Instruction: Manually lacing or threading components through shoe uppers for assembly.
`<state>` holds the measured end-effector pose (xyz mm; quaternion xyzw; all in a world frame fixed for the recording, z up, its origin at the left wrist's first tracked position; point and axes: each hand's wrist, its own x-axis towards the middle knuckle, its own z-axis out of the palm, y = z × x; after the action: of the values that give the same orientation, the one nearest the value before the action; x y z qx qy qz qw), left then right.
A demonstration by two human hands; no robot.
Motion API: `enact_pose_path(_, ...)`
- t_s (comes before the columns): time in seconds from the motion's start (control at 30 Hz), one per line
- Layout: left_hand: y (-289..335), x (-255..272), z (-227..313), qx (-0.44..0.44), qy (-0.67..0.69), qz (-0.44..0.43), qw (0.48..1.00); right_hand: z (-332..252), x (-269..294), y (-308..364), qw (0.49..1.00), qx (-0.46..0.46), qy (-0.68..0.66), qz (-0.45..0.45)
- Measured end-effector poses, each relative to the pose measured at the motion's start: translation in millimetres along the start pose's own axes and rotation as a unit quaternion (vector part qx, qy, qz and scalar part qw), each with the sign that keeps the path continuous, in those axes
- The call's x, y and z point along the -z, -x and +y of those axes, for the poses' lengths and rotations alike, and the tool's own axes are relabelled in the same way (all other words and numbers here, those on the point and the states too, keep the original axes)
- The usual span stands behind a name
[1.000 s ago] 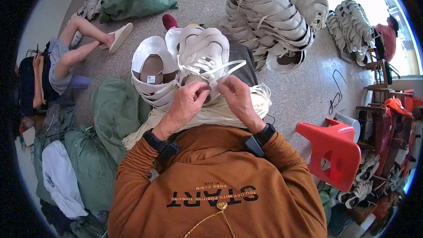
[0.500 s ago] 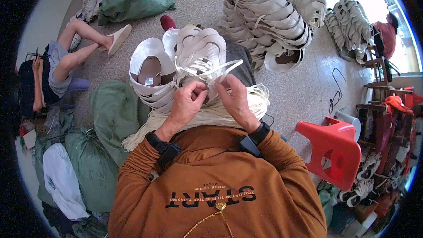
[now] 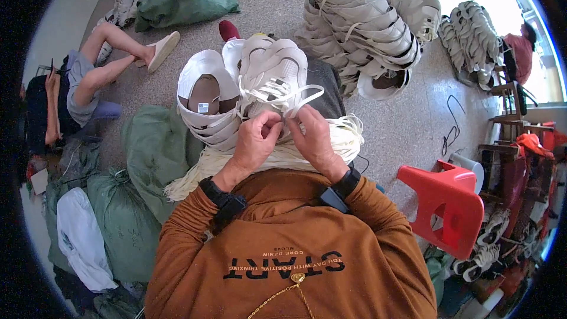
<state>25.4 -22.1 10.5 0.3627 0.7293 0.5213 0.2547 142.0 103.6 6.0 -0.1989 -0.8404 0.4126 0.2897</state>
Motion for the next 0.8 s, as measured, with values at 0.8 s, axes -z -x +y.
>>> enact_pose_path(0.8, 8.1, 109.4, 2.0, -0.068, -0.342, 0.0, 0.937, 1.6, -7.6, -7.4, 0.999, 0.025, 0.029, -0.028)
